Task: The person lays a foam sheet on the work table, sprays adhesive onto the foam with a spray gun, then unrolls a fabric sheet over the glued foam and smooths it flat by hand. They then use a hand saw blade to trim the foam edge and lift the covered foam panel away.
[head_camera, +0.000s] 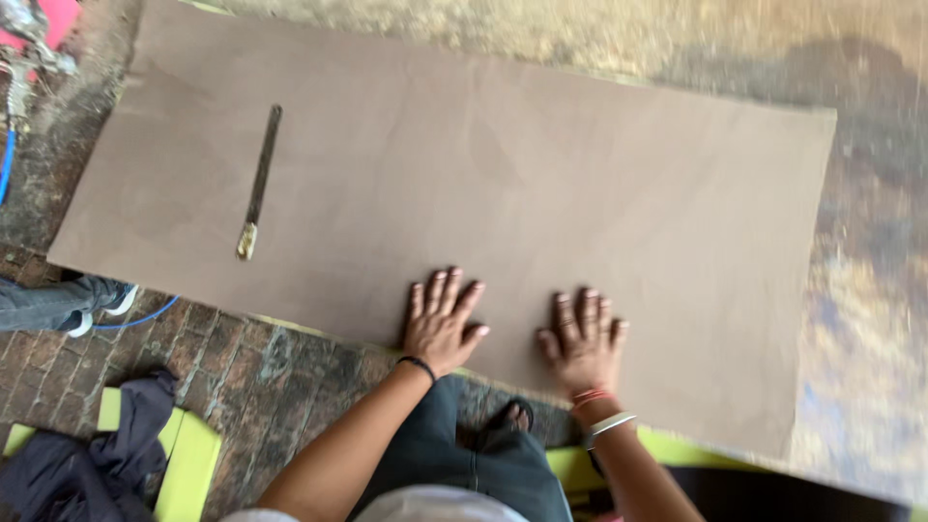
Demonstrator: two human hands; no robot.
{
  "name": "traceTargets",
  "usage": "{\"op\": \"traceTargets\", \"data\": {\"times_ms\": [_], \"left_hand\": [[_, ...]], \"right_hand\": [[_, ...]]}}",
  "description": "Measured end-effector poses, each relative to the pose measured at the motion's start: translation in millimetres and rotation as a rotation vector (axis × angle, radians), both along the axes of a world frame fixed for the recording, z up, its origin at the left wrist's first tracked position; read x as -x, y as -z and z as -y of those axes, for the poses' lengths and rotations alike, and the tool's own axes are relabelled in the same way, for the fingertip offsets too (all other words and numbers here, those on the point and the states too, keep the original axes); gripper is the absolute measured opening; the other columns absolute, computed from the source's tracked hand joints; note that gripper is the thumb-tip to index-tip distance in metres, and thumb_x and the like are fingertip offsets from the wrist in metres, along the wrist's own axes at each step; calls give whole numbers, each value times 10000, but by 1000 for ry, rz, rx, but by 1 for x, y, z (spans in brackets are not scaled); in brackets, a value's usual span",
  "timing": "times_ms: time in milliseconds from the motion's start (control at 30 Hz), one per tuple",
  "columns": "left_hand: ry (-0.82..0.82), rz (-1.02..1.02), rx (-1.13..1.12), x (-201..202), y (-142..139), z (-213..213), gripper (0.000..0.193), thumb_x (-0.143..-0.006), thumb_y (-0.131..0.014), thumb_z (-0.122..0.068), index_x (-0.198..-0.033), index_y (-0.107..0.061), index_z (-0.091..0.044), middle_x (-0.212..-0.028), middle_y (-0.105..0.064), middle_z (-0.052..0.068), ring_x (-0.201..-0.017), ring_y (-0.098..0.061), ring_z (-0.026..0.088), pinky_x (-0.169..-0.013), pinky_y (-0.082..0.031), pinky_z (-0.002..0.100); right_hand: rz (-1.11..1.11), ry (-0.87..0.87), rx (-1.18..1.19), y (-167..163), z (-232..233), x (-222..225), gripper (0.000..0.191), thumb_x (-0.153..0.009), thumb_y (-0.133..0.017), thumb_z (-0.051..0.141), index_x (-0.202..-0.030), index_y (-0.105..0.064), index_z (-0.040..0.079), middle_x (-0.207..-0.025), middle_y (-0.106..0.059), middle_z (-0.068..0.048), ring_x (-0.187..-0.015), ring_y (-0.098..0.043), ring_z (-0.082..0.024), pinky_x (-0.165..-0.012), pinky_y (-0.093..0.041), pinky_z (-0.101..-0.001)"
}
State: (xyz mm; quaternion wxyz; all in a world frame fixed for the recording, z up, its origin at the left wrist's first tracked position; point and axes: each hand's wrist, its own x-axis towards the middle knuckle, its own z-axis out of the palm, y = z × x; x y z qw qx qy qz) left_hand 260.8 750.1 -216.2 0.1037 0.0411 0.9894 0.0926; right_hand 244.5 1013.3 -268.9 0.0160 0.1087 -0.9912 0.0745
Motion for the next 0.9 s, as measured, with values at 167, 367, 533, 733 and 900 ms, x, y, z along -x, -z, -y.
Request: {"op": "traceTargets", "data": {"times_ms": [167,367,533,733,900], "left_hand": [[-158,19,37,83,-16,66,778,-925,-509,-620,-1598,-261,-317,-1691,-127,111,-1546,-89,349,-1203,-25,633],[-91,-7,0,201,-12,109,767,-924,-512,-636,-1592,-272,-347,-1694,-126,124,-1552,-81,357,-1210,-23,625],[-1,-25,-7,302,-2,130,763,-932,-494,-646,-1599,-264,-353,-1699,-132,120,-1558,-89,363,-1221,-32,613],[64,-101,-32,388,15,136,695,-975,-424,-610,-1600,-246,-362,-1700,-127,99,-1556,-110,351,-1225,-22,603],[86,-89,-41,420,19,138,649,-1008,-386,-580,-1607,-240,-377,-1702,-143,86,-1561,-117,350,-1239,-17,597]], "right_hand": [[252,-95,-41,-57,114,87,776,-951,-351,683,-1610,-193,305,-1690,-122,-96,-1544,-77,-321,-1206,-24,-585],[212,-72,-53,-72,178,210,828,-939,-345,716,-1610,-192,257,-1677,-138,-86,-1542,-90,-304,-1211,-36,-567],[102,-81,-23,-51,211,306,780,-973,-340,664,-1620,-221,247,-1690,-170,-84,-1550,-121,-310,-1222,-55,-563],[61,-79,-20,-33,226,386,692,-1022,-326,534,-1627,-227,214,-1692,-196,-62,-1555,-135,-278,-1239,-54,-531],[67,-58,-10,-34,233,407,663,-1038,-304,508,-1628,-239,214,-1688,-222,-26,-1561,-156,-243,-1261,-60,-510]]}}
